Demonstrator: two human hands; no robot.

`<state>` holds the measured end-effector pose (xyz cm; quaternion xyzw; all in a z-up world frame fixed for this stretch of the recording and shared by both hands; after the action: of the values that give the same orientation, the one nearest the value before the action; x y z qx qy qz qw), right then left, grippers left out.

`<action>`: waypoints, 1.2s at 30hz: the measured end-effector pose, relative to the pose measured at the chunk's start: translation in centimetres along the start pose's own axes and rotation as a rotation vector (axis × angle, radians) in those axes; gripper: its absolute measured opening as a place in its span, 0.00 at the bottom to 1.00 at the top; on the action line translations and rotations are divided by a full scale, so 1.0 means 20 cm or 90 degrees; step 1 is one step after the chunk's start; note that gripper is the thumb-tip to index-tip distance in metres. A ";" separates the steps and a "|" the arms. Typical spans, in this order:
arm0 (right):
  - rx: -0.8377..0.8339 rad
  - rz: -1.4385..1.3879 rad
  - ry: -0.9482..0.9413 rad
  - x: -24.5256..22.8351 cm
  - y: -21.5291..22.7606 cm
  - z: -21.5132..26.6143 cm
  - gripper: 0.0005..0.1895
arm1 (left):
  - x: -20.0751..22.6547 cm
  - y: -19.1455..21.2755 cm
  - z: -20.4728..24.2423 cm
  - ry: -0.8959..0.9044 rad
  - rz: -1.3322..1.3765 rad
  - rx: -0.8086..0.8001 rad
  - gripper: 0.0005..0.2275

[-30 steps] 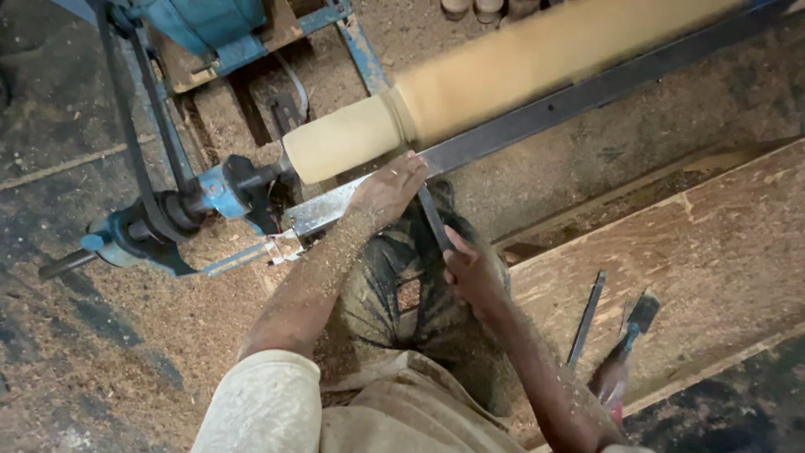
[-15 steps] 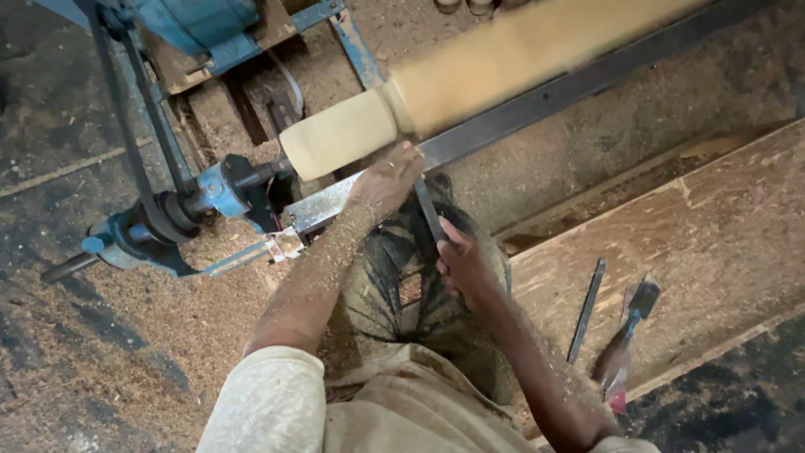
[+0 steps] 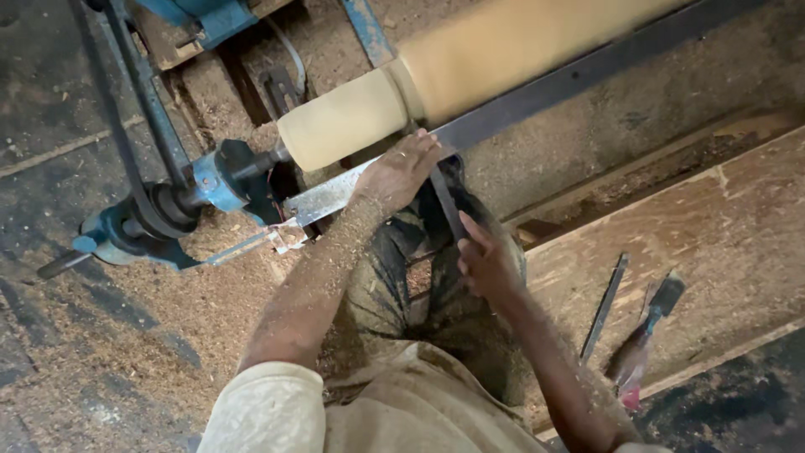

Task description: The person uses a chisel to shape a rotating wooden cylinder on a lathe, carving decorative grooves and contours along its length. Wood shavings accumulate on the floor as the tool removes material from the spinning workpiece.

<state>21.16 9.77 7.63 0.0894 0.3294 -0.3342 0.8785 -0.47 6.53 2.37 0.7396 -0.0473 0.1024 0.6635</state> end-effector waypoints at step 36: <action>0.324 0.527 0.826 -0.39 -0.11 0.62 0.25 | 0.57 0.42 0.24 0.457 0.730 0.206 0.17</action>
<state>21.86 7.59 22.14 0.5772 0.6276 0.0717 0.5175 9.27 1.60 12.41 0.6079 -0.1920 0.6808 0.3606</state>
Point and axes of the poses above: each hand's wrist, its own z-axis away from the middle knuckle, its own y-axis out of the back of the hand, x = y × z, the point moved 6 cm from there along -z, towards the middle knuckle, and after that the axes turned 1 degree about -z, right-handed, at the moved point
